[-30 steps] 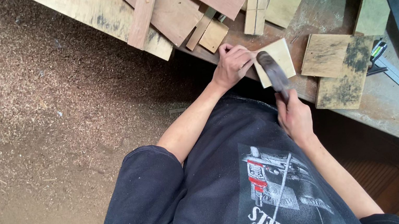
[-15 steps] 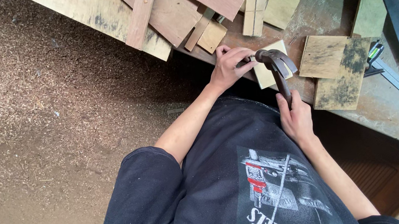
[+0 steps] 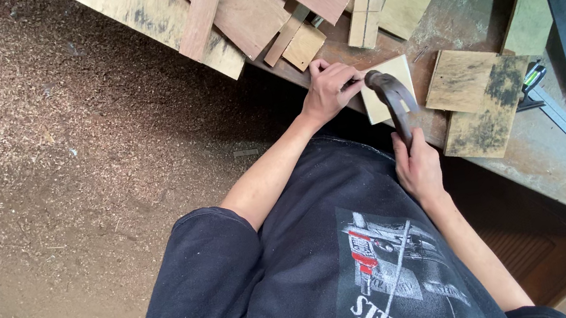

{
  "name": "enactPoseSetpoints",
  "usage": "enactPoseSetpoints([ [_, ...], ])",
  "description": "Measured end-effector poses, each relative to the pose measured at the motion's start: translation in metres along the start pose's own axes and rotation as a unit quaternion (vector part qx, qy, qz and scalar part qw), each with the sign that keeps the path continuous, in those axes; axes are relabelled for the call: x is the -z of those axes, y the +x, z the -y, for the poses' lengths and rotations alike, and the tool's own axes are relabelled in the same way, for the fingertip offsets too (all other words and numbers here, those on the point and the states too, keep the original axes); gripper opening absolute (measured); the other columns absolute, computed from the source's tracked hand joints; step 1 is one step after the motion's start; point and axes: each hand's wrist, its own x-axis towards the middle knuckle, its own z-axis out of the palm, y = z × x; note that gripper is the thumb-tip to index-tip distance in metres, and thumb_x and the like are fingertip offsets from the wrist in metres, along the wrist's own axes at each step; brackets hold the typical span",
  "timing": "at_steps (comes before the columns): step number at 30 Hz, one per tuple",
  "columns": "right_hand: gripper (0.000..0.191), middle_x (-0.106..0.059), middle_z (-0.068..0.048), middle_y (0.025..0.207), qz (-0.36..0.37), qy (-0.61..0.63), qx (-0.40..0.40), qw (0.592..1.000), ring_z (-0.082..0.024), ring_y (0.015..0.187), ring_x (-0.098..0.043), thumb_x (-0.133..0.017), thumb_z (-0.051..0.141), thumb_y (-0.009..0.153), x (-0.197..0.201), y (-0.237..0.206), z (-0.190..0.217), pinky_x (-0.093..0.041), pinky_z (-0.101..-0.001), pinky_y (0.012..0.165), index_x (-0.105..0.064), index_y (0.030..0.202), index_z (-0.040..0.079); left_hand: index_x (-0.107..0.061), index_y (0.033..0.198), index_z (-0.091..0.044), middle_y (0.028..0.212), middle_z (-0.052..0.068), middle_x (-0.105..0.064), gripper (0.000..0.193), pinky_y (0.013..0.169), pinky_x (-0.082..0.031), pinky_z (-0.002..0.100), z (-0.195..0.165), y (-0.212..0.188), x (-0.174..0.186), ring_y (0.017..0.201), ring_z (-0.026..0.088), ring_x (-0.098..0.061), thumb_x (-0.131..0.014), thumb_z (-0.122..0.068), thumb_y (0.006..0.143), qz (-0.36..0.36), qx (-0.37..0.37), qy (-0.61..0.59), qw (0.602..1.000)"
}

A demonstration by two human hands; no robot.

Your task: The person measures a small wood piece with a steel ruler, marks it with a marker, then aligns several wood pieces together and hammers nails into them to assemble a small wooden box on the workbench.

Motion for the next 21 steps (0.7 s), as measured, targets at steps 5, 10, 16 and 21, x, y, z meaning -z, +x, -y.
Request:
enactPoseSetpoints([
  [5, 0.019, -0.062, -0.026, 0.075, -0.013, -0.009, 0.012, 1.0, -0.046, 0.07, -0.065, -0.064, 0.014, 0.107, -0.001, -0.002, 0.003, -0.049, -0.0496, 0.059, -0.055, 0.111, -0.002, -0.067, 0.091, -0.014, 0.084, -0.003, -0.069, 0.013, 0.092, -0.033, 0.036, -0.003, 0.002, 0.001, 0.082, 0.013, -0.066, -0.078, -0.02, 0.087, -0.006, -0.016, 0.015, 1.0],
  [10, 0.022, -0.063, -0.024, 0.073, -0.049, 0.013, 0.094, 0.994, -0.045, 0.066, -0.065, -0.058, 0.009, 0.104, 0.003, -0.003, -0.001, -0.051, -0.0503, 0.059, -0.056, 0.121, -0.004, -0.066, 0.09, -0.016, 0.085, -0.005, -0.069, 0.013, 0.091, -0.032, 0.037, -0.007, 0.003, 0.002, 0.082, 0.011, -0.065, -0.078, -0.018, 0.087, -0.015, -0.023, -0.003, 1.0],
  [16, 0.02, -0.061, -0.027, 0.07, 0.043, -0.051, 0.003, 0.998, -0.049, 0.064, -0.062, -0.062, 0.015, 0.106, -0.002, 0.0, -0.004, -0.046, -0.0555, 0.053, -0.05, 0.108, 0.0, -0.063, 0.093, -0.014, 0.084, -0.003, -0.066, 0.022, 0.09, -0.032, 0.037, -0.004, -0.001, -0.003, 0.083, 0.014, -0.064, -0.081, -0.017, 0.081, -0.016, -0.029, 0.005, 0.999],
  [21, 0.02, -0.061, -0.027, 0.07, 0.024, -0.037, 0.011, 0.999, -0.049, 0.064, -0.062, -0.061, 0.017, 0.106, -0.002, 0.001, -0.001, -0.046, -0.0544, 0.053, -0.051, 0.109, 0.0, -0.063, 0.091, -0.014, 0.082, -0.002, -0.066, 0.024, 0.09, -0.032, 0.037, 0.001, -0.002, -0.005, 0.081, 0.015, -0.064, -0.083, -0.016, 0.079, -0.013, -0.022, 0.018, 1.0],
])
